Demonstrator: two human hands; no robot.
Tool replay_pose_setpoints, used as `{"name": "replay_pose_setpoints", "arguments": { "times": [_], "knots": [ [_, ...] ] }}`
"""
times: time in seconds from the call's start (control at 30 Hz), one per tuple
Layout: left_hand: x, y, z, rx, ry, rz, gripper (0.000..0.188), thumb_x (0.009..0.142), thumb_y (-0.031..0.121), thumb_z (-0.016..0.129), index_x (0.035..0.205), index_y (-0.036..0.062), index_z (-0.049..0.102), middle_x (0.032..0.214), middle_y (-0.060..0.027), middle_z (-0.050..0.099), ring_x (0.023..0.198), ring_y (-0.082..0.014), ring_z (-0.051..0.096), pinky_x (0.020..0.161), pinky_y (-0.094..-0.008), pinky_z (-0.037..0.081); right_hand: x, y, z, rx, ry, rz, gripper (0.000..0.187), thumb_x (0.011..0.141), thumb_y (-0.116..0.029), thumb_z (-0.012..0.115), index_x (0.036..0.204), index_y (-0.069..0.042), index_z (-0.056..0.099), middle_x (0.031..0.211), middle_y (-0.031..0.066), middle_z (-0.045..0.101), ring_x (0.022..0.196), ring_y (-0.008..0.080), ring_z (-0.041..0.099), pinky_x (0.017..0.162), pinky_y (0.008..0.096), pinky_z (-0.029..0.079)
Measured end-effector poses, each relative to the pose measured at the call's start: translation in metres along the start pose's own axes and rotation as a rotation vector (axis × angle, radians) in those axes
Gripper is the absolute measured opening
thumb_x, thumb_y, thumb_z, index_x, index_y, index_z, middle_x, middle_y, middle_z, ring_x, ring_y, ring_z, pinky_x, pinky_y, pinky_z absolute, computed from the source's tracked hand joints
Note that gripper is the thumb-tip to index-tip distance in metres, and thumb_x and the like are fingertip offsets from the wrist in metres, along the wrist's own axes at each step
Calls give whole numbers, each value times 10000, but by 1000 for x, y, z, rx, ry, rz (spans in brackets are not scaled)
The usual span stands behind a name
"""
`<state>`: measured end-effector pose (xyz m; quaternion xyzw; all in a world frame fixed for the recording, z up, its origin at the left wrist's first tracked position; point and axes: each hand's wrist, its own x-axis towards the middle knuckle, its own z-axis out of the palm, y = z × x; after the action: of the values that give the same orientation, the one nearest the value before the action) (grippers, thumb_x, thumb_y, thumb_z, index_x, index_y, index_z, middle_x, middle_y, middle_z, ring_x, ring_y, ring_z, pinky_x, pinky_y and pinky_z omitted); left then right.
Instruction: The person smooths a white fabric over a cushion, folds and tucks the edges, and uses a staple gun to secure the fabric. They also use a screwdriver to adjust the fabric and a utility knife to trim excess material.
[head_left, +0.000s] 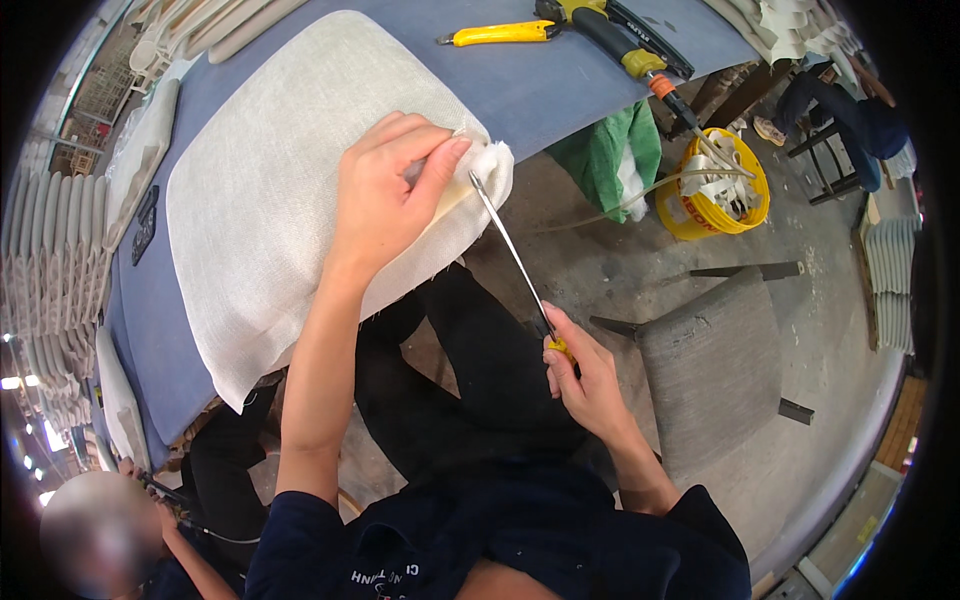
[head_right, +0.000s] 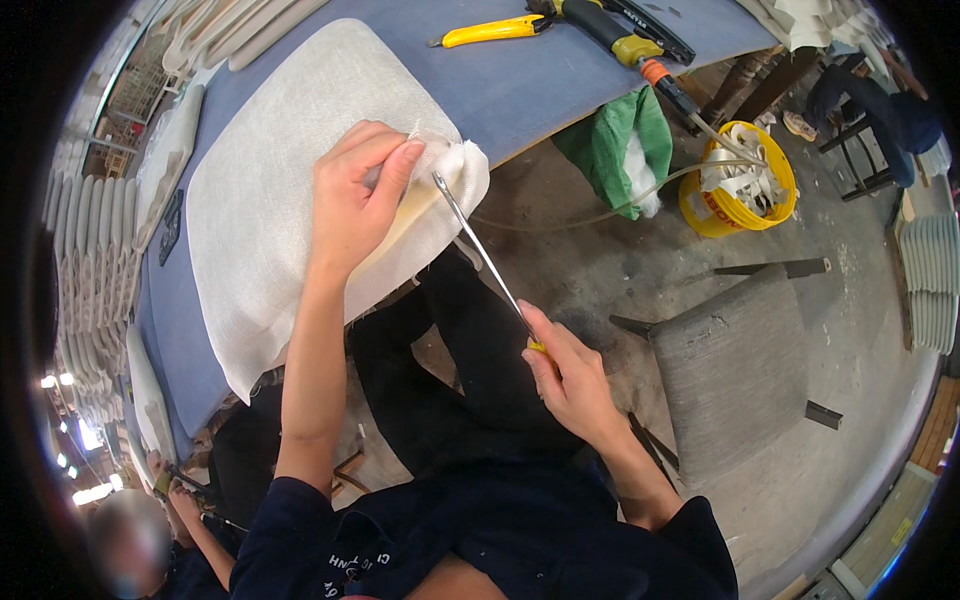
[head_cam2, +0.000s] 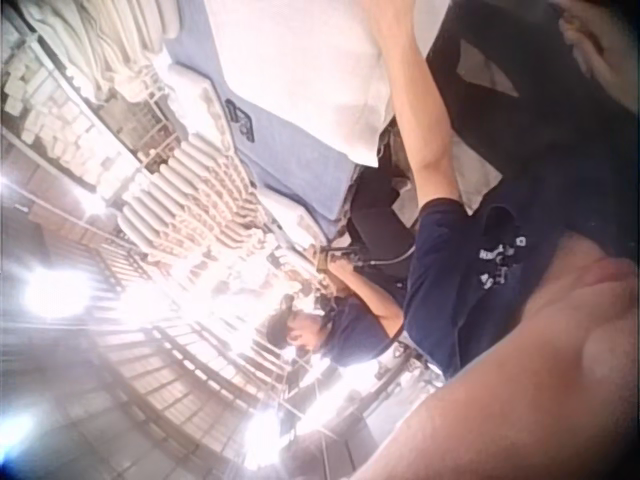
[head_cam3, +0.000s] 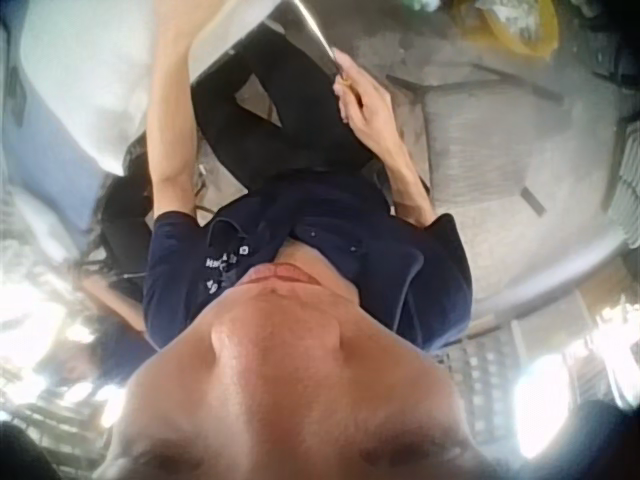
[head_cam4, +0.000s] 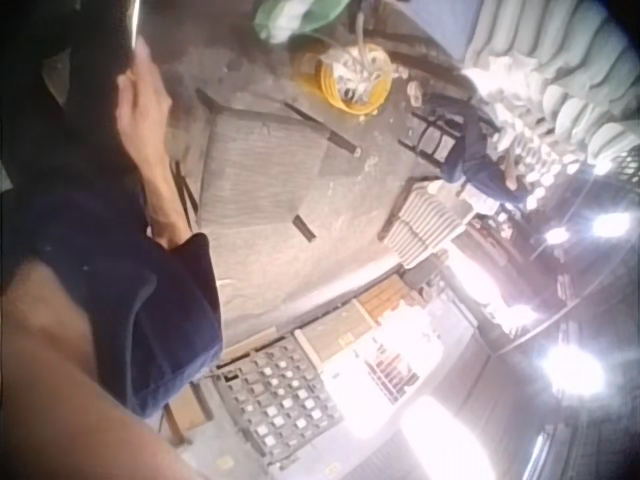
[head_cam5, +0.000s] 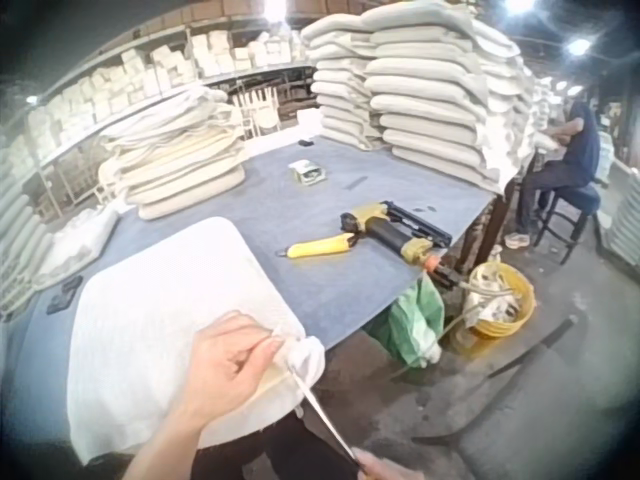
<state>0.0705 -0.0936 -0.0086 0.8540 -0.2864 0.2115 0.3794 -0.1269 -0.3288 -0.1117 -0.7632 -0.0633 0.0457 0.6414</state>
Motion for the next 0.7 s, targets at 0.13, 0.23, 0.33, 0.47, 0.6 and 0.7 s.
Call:
{"name": "replay_pose_setpoints", "arguments": {
  "times": [0.13, 0.23, 0.33, 0.47, 0.6, 0.7],
  "knots": [
    [-1, 0, 1, 3, -4, 6, 172, 986, 107, 741, 916, -48, 716, 800, -101, 663, 769, -233, 612, 706, -340, 478, -3, 4, -1, -85, 22, -54, 581, 1002, 61, 652, 1560, -65, 549, 875, 85, 564, 697, 154, 538, 661, 288, 472],
    [0, -2, 0, 18, -11, 24, 165, 986, 107, 741, 910, -38, 722, 802, -97, 666, 772, -235, 611, 708, -345, 481, -2, 2, 1, -86, 46, -37, 581, 1003, 61, 650, 1561, -63, 547, 870, 87, 555, 710, 156, 533, 673, 280, 470],
    [-1, -2, 4, -4, 25, 56, 116, 945, 106, 769, 894, 2, 753, 787, -75, 685, 749, -247, 620, 682, -362, 486, 4, -2, 5, -33, 64, -2, 565, 1023, 51, 628, 1570, -54, 533, 876, 64, 562, 670, 130, 531, 641, 265, 472],
    [-2, -6, 4, 27, 57, 145, 88, 898, 105, 806, 863, 37, 761, 768, -42, 684, 729, -245, 611, 656, -371, 477, 8, -20, 16, 226, 4, 138, 558, 1065, 32, 566, 1610, -41, 470, 904, 31, 577, 607, 84, 537, 582, 245, 491],
    [0, -9, 1, 94, 36, 217, 94, 872, 126, 827, 839, 71, 758, 760, -17, 676, 721, -230, 597, 656, -367, 456, 17, -42, 15, 368, -107, 174, 587, 1084, 16, 531, 1653, -41, 399, 929, 42, 584, 596, 69, 557, 538, 235, 504],
    [1, 0, -1, 157, -14, 264, 104, 855, 140, 840, 834, 88, 752, 769, -6, 677, 718, -218, 591, 661, -364, 443, 14, -45, 19, 510, -87, 177, 580, 1100, -12, 521, 1663, -47, 385, 948, 44, 580, 570, 57, 536, 495, 227, 468]
  ]
}}
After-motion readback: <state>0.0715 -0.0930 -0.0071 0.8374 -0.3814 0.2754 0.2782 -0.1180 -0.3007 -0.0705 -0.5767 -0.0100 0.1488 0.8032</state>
